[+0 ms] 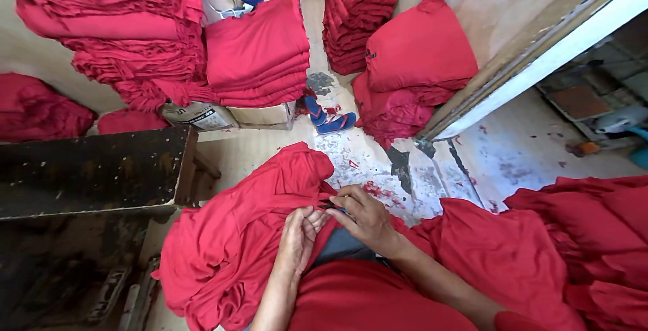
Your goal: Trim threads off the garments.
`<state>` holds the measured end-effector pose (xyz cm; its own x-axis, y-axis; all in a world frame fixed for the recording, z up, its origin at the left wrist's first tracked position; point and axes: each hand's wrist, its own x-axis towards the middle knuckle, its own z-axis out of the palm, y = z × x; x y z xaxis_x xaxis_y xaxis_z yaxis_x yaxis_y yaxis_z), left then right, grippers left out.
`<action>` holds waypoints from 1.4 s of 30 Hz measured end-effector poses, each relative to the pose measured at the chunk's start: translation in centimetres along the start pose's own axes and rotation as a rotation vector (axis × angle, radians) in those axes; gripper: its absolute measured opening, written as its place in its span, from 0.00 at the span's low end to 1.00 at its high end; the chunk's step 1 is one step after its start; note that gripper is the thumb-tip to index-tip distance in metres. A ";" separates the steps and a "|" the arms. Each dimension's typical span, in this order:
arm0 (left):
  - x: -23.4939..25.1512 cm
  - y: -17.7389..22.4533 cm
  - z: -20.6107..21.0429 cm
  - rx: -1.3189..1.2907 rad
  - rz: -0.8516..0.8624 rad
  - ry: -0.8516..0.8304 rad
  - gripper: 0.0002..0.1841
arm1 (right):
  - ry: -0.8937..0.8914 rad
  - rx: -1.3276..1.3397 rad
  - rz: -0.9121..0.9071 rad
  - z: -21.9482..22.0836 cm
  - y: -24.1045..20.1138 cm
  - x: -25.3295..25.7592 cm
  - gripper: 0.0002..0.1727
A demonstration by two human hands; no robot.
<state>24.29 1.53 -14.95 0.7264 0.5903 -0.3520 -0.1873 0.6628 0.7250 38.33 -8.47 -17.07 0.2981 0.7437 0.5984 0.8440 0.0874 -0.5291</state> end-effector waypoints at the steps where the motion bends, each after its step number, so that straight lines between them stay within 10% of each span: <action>1: 0.0 -0.1 0.0 0.004 -0.004 -0.011 0.23 | 0.007 -0.002 0.003 0.1 -0.1 0.0 0.15; 14: 0.1 -0.3 0.1 -0.006 -0.011 -0.001 0.23 | 0.074 -0.039 -0.020 0.6 0.3 0.0 0.12; 21: 0.5 -0.3 -0.1 0.004 -0.038 0.013 0.23 | 0.004 0.108 0.175 -0.5 1.2 -0.1 0.36; 27: 0.8 -0.4 0.3 -0.016 -0.074 0.041 0.21 | -0.036 0.083 -0.024 1.0 1.1 0.3 0.09; 34: 1.2 -0.9 -0.4 -0.069 -0.073 0.071 0.22 | -0.182 0.566 0.291 -2.0 3.0 -0.6 0.09; 42: 0.9 0.1 -0.4 -0.120 -0.027 0.097 0.24 | -0.165 -0.199 0.724 -6.0 7.2 -2.1 0.29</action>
<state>24.63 2.30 -15.40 0.6664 0.6091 -0.4300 -0.2503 0.7260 0.6405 46.48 -13.37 -18.52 0.7499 0.6605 0.0381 0.5326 -0.5685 -0.6270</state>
